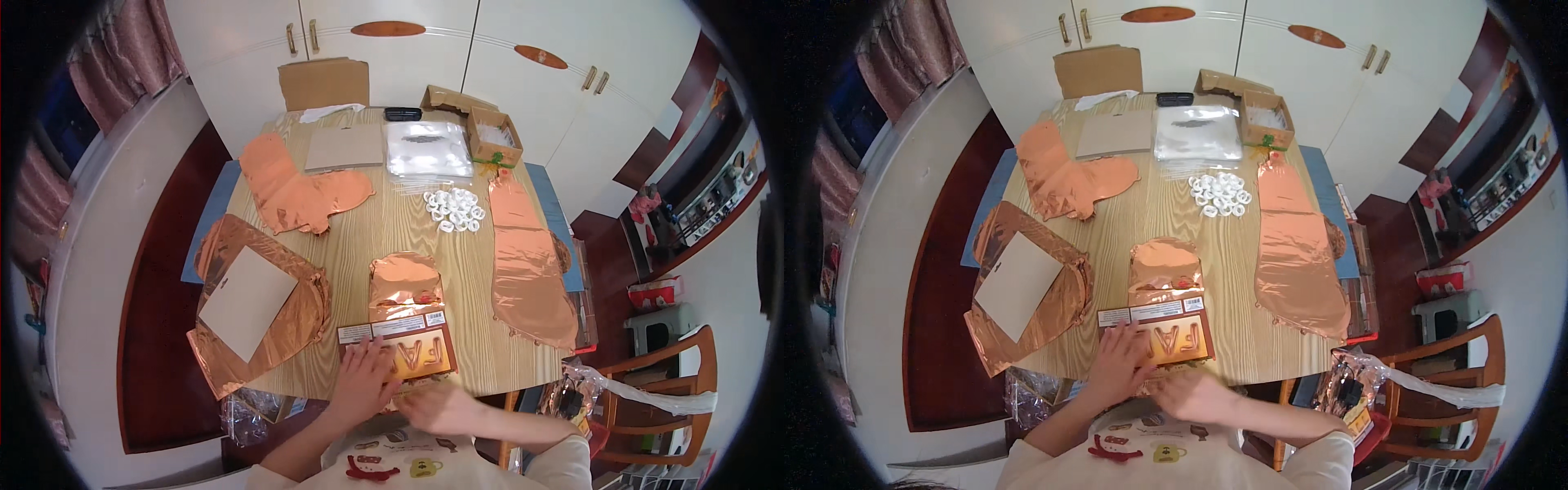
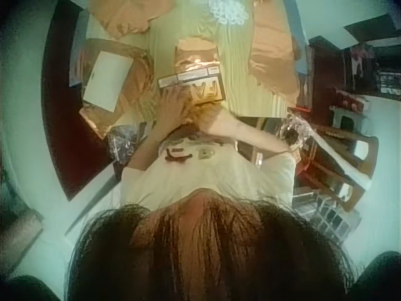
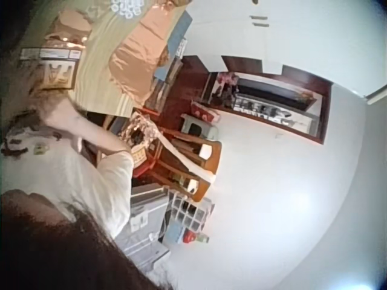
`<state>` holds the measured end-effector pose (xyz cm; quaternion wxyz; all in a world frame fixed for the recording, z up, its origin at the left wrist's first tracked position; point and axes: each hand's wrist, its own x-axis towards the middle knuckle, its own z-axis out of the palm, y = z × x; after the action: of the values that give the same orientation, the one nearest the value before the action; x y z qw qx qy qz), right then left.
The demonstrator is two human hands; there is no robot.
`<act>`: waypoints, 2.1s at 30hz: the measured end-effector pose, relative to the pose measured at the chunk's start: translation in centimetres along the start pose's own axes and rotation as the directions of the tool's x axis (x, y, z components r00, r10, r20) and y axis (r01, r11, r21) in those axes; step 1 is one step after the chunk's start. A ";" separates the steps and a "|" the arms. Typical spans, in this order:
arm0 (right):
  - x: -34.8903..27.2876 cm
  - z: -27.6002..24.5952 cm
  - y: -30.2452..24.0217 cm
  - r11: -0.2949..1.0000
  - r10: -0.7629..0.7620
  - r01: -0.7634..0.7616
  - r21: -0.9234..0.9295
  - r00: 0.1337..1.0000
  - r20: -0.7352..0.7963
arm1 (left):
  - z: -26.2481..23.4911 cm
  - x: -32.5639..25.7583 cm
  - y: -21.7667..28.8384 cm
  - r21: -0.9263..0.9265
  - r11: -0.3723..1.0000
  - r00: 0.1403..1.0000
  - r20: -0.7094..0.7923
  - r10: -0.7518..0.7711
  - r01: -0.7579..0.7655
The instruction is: Folding deflated foil balloons and inserting them into cardboard and plastic packaging.
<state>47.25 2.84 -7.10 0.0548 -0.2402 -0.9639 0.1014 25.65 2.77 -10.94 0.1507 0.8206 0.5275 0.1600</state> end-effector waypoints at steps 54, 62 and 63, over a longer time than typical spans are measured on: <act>2.3 3.6 11.9 0.888 0.349 -0.115 0.446 0.799 -0.489 | 3.2 3.4 0.7 0.123 0.990 0.996 0.059 0.065 -0.071; 1.8 4.4 12.0 0.956 0.211 -0.088 0.282 0.870 -0.445 | 2.5 3.9 0.9 0.047 0.993 0.988 -0.103 0.113 -0.108; 1.7 4.6 12.0 0.968 0.195 -0.111 0.223 0.893 -0.405 | 2.6 3.9 0.9 0.042 0.994 0.989 -0.108 0.101 -0.097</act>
<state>50.46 13.22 -14.10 0.2775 -0.3253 -0.8923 0.1446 28.97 5.75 -12.49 0.0980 0.8384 0.4964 0.2027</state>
